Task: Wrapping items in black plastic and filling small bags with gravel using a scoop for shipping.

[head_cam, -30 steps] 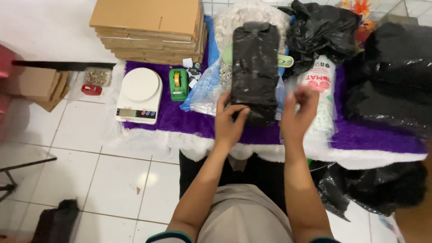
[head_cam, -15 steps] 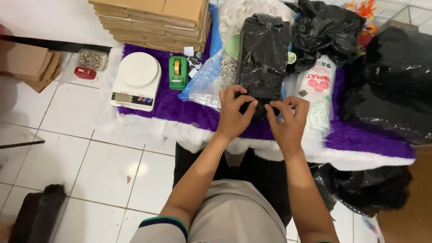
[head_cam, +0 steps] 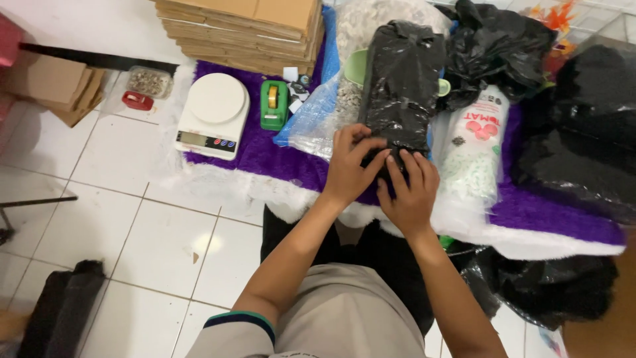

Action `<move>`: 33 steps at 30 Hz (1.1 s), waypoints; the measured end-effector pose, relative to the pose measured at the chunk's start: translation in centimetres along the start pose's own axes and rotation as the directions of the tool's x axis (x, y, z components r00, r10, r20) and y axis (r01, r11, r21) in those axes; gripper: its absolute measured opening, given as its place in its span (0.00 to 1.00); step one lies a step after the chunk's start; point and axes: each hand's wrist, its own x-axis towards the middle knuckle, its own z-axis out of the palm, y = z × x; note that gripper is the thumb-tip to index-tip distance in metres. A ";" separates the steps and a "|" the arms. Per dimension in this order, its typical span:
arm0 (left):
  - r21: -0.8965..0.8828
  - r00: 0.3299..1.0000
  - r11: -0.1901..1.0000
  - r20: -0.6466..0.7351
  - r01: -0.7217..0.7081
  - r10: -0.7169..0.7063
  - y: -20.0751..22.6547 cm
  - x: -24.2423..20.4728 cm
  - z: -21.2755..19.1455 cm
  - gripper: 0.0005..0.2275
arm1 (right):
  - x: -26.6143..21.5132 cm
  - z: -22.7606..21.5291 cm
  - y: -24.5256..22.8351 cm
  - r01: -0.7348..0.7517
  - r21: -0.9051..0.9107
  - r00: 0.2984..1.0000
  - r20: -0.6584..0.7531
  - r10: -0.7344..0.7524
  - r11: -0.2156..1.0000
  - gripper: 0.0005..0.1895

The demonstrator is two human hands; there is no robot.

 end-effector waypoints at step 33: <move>-0.104 0.391 0.378 0.307 0.920 -0.867 -15.6 6.4 -15.2 0.19 | -0.7 0.4 -1.5 -0.067 0.010 0.995 0.069 0.066 0.998 0.27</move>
